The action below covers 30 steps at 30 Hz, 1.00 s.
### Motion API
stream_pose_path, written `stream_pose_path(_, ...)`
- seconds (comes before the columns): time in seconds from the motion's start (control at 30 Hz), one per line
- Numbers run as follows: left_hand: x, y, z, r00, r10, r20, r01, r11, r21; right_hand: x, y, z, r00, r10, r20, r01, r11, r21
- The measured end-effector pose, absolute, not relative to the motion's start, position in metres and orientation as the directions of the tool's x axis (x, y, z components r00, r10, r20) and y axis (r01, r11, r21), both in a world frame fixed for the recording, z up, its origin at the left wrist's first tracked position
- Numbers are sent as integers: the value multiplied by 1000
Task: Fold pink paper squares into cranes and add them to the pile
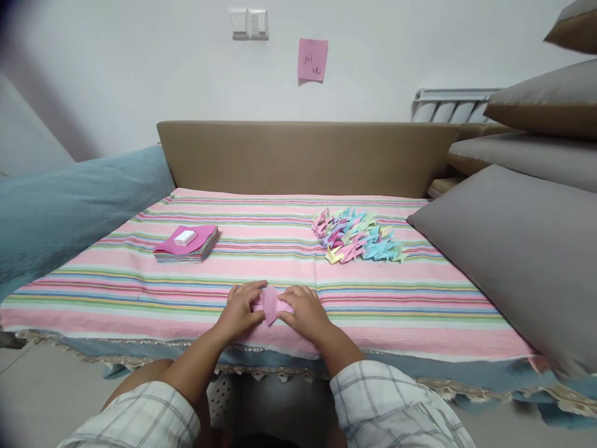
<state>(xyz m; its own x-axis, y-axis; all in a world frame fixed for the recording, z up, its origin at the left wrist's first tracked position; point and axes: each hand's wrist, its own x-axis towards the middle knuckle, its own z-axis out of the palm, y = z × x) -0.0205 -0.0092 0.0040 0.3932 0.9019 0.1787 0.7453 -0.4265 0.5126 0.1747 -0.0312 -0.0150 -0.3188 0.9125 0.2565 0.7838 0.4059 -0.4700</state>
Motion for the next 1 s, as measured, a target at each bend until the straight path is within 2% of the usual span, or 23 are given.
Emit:
stream_pose_path(0.23,-18,-2,2,452,880,147,666,-443,600,176,-30,-17,-318,908,274,780,415,-469)
stream_pose_path(0.73,-15,1,-7,432,849,303,621,-524,583,178,-29,-15,-336,889,311,746,453,-489)
stream_pose_path(0.87,-16,2,-8,462,831,310,588,-549,594,178,-29,-15,-348,885,311,746,462,-479)
stream_pose_path(1.0,-21,1,-4,485,830,274,537,-530,656,179,-29,-16,-334,892,305,757,447,-476)
